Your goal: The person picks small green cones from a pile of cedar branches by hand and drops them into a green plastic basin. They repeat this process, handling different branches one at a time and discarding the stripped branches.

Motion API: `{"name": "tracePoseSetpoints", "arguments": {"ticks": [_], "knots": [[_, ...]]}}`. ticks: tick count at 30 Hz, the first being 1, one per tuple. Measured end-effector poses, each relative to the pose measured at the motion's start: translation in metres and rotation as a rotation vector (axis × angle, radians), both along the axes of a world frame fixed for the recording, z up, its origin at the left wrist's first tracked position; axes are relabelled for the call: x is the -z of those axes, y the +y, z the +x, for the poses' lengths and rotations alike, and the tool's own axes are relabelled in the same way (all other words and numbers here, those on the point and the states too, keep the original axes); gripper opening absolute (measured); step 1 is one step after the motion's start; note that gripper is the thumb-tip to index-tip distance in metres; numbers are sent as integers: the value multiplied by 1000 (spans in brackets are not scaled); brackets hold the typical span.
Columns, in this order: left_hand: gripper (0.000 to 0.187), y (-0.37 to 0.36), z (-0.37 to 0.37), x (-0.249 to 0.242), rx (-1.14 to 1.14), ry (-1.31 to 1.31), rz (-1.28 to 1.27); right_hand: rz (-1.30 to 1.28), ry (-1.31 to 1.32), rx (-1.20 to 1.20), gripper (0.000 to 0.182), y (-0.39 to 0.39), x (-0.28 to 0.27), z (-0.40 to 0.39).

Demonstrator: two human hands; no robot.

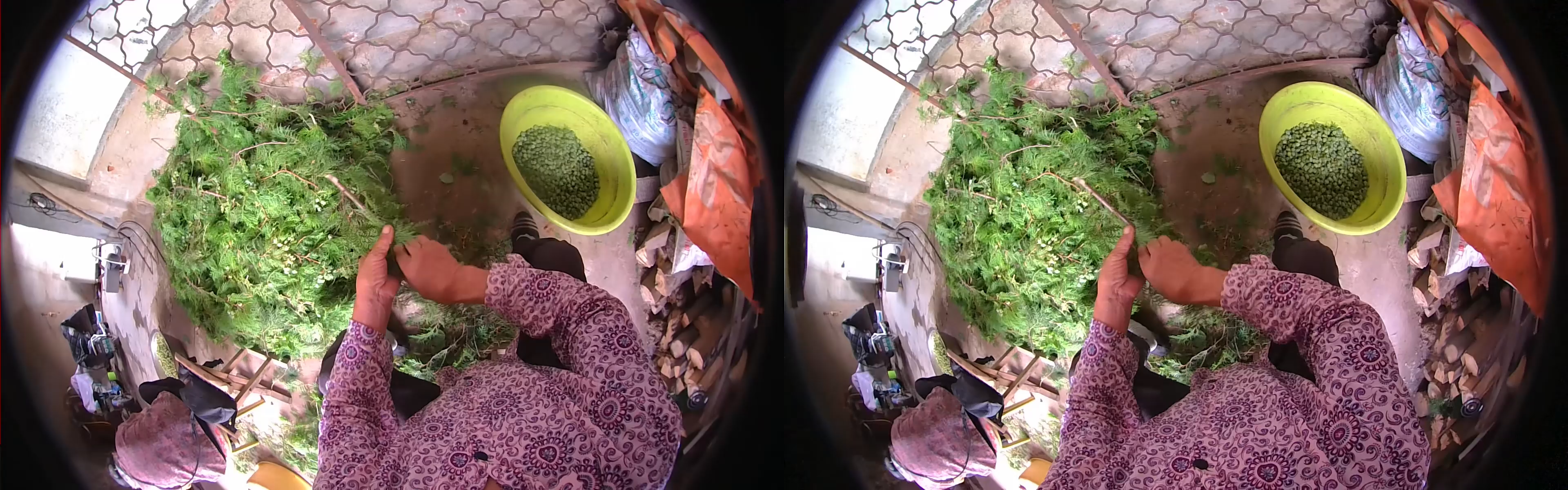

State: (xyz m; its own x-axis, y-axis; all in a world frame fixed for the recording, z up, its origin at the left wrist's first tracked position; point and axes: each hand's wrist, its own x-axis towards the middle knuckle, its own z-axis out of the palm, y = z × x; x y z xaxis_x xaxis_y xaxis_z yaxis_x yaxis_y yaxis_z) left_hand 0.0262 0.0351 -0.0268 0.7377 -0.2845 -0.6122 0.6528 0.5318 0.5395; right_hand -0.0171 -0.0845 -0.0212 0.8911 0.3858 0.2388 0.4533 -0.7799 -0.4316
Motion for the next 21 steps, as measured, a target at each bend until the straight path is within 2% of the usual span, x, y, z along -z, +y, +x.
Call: {"name": "tracePoseSetpoints", "arguments": {"ticks": [2,4,6,7,9,10,11,12,14,15,17,21], "knots": [[16,2,5,14,-61,72,3,-17,-13,-20,23,4,1,-10],[14,10,5,29,10,31,60,-34,-26,-32,25,-1,-6,-15],[13,18,4,40,88,-6,120,81,109,-137,40,-12,-25,-18],[13,22,4,41,71,7,135,84,111,-136,40,-16,-21,-15],[14,24,4,44,57,19,152,486,150,-141,34,-24,-14,-2],[13,22,5,38,39,23,142,553,240,-76,29,-28,-26,4],[14,16,4,24,21,26,131,552,239,-73,29,-33,-26,9],[13,11,2,9,42,39,118,614,365,2,27,-38,-25,13],[14,12,4,4,65,33,56,796,609,94,24,-43,-21,16],[15,12,6,2,84,29,-3,794,608,93,24,-44,-18,16],[16,10,7,-2,75,11,-2,968,767,131,24,-44,-12,14],[18,8,7,1,4,-31,-51,1041,920,98,26,-37,-15,11]]}}
